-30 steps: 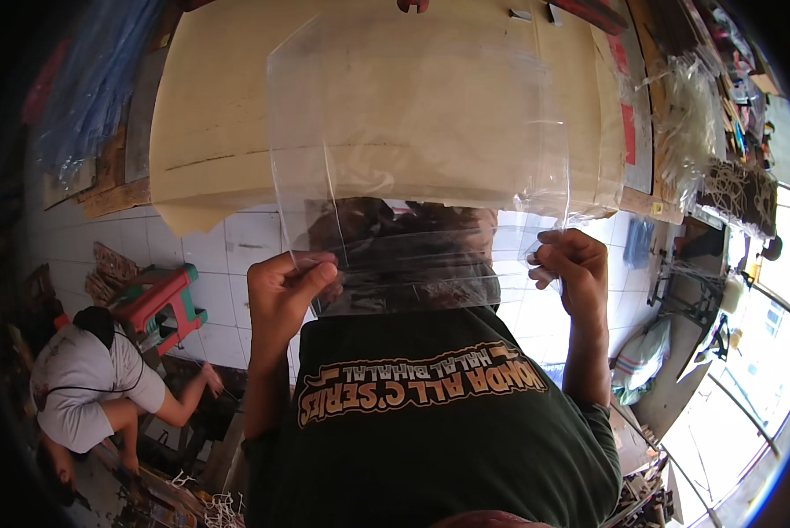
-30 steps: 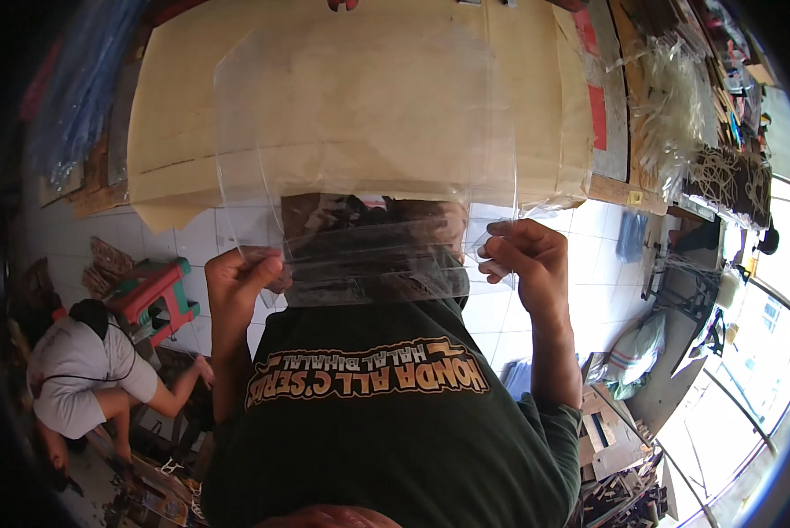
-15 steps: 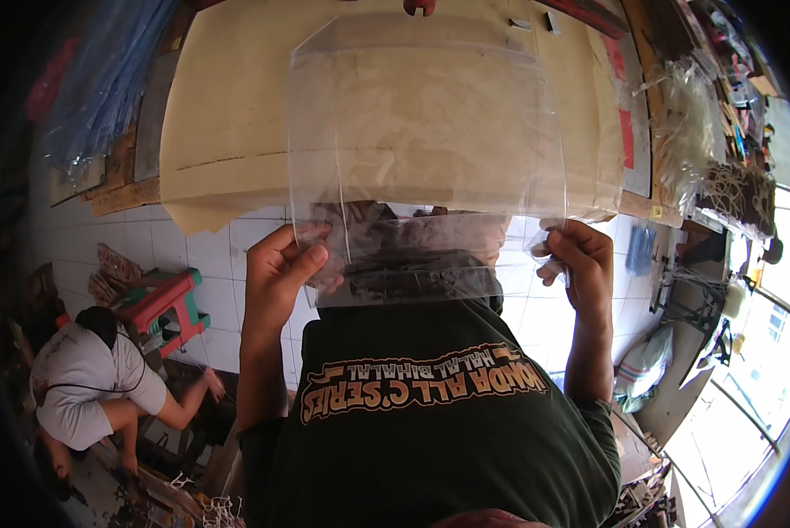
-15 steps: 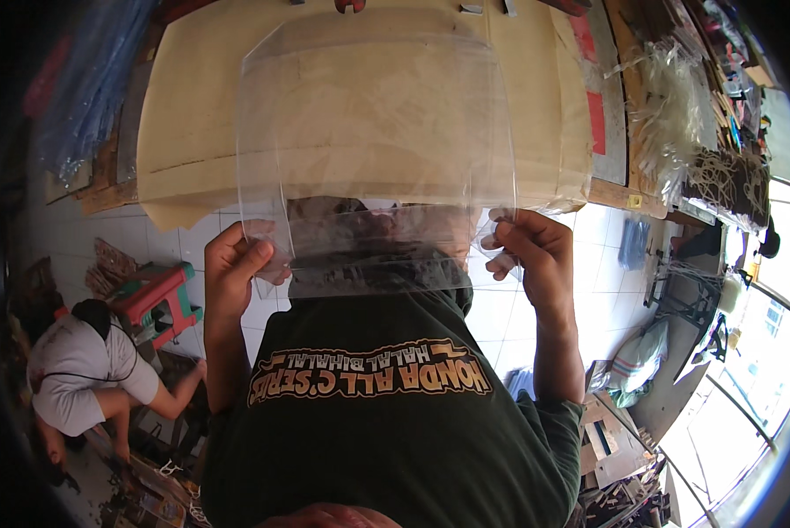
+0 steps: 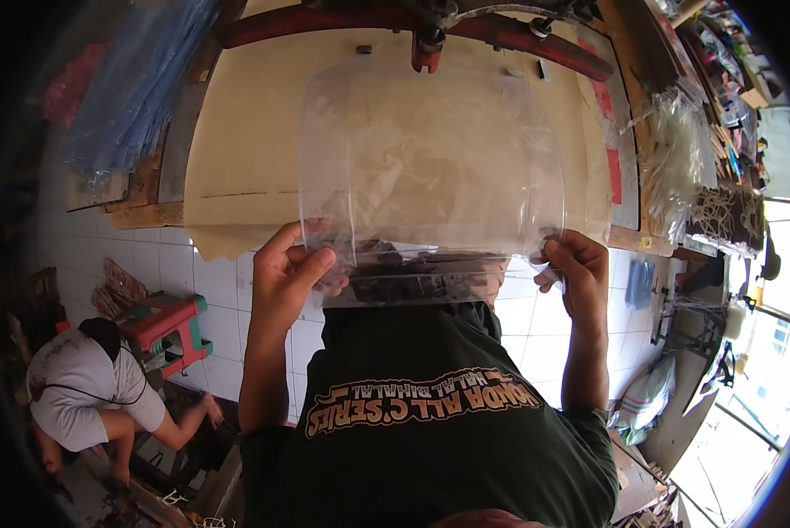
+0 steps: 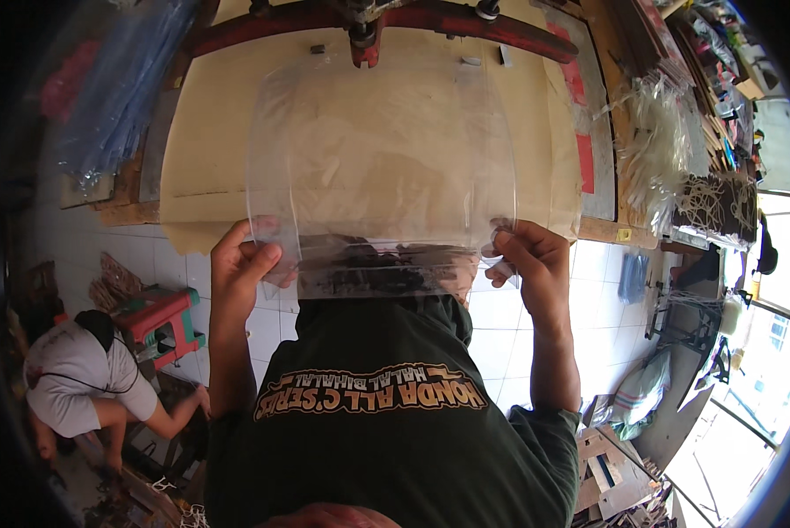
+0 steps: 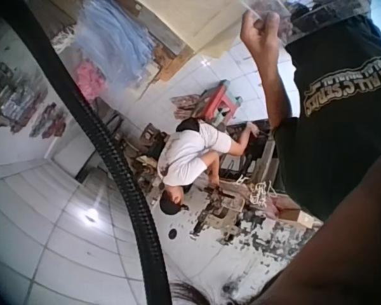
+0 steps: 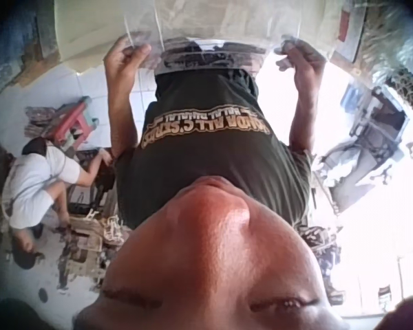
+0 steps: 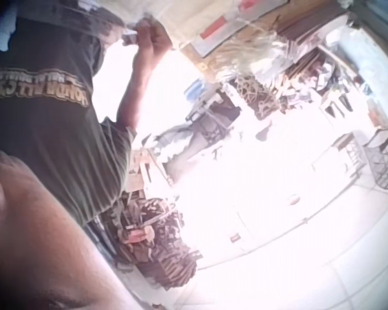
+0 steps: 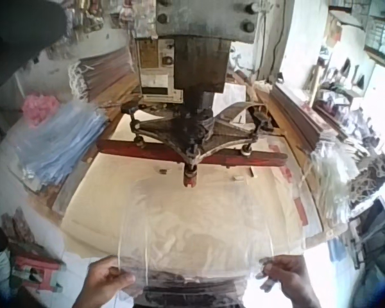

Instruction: The person aligns a clear plastic sheet on a heat press machine and uses the press to seal the edge of the material.

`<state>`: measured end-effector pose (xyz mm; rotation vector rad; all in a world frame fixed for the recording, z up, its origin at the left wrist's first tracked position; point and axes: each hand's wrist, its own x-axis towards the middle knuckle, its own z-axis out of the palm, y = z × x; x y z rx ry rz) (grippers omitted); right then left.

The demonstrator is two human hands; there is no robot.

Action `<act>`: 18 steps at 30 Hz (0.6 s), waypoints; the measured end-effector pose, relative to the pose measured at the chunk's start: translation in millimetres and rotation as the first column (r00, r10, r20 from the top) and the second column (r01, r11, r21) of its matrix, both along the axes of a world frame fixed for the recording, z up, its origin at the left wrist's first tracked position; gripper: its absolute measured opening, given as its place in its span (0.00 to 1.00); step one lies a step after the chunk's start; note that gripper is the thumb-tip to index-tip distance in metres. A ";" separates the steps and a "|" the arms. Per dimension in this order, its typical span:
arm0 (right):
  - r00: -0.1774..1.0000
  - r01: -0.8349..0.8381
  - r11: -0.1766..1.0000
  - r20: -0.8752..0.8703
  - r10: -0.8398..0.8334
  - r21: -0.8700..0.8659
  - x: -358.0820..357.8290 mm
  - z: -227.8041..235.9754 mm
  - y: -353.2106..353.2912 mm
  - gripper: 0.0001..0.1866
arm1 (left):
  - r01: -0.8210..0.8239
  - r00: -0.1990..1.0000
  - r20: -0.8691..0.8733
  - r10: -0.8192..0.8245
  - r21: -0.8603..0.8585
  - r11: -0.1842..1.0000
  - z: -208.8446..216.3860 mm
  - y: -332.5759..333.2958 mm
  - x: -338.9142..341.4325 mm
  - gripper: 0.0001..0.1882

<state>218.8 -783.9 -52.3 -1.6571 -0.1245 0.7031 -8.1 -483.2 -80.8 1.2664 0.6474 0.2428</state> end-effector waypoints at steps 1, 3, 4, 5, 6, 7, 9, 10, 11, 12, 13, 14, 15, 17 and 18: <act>1.000 0.007 1.000 0.003 -0.007 0.009 0.4 -0.3 0.1 0.11 | -0.002 1.000 0.006 0.002 -0.003 1.000 -0.7 0.0 1.3 0.22; 1.000 0.021 0.999 0.009 -0.021 0.028 1.0 -0.4 0.3 0.10 | -0.008 1.000 -0.010 0.008 0.012 1.000 6.3 -2.1 3.1 0.25; 1.000 0.023 0.999 0.012 -0.024 0.028 0.5 -0.4 -0.2 0.10 | -0.009 1.000 -0.020 0.010 0.020 1.000 9.6 -3.2 3.3 0.27; 1.000 0.027 0.999 0.015 -0.027 0.029 -0.4 -0.2 -1.2 0.10 | -0.005 1.000 -0.013 0.006 0.030 1.000 10.7 -3.8 2.9 0.28; 0.999 0.030 0.999 0.019 -0.030 0.029 -1.3 -0.1 -2.1 0.10 | -0.001 1.000 -0.005 0.001 0.041 0.999 11.5 -4.3 2.5 0.29; 0.999 0.034 0.999 0.019 -0.034 0.031 -2.1 -0.2 -2.7 0.10 | 0.002 1.000 0.001 -0.002 0.051 0.999 12.3 -5.1 1.5 0.29; 0.999 0.042 0.999 0.020 -0.043 0.033 -3.8 -0.5 -4.0 0.11 | 0.000 1.000 0.002 0.000 0.050 0.999 13.7 -6.4 0.1 0.29; 0.999 0.046 0.998 0.017 -0.047 0.036 -4.0 -0.9 -4.9 0.11 | -0.003 1.000 0.004 0.003 0.050 0.999 14.5 -7.1 -0.4 0.29; 0.999 0.050 0.998 0.015 -0.051 0.037 -4.1 -1.9 -6.4 0.11 | -0.004 1.000 0.017 0.003 0.048 0.999 15.1 -7.5 0.1 0.29; 0.998 0.055 0.998 0.012 -0.056 0.039 -4.2 -2.3 -7.2 0.11 | -0.005 1.000 0.030 0.003 0.045 0.999 15.5 -7.8 1.1 0.28; 0.998 0.058 0.997 0.015 -0.059 0.041 -4.4 -2.2 -6.9 0.11 | -0.003 0.999 0.045 0.001 0.043 0.999 15.7 -7.3 2.0 0.28; 0.998 0.061 0.997 0.017 -0.062 0.043 -4.5 -2.0 -6.4 0.11 | -0.001 0.999 0.050 -0.002 0.051 0.999 15.4 -6.5 2.6 0.28; 0.998 0.065 0.997 0.020 -0.066 0.046 -4.6 -1.7 -6.1 0.11 | 0.002 0.998 0.056 -0.006 0.058 0.998 14.8 -5.6 3.1 0.28; 0.997 0.068 0.997 0.029 -0.070 0.045 -5.0 0.1 -3.7 0.11 | 0.005 0.997 0.072 -0.010 0.071 0.997 15.0 -4.1 4.5 0.28; 0.997 0.071 0.997 0.033 -0.072 0.045 -5.2 0.9 -2.6 0.11 | 0.004 0.997 0.080 -0.010 0.075 0.997 15.3 -3.5 5.2 0.28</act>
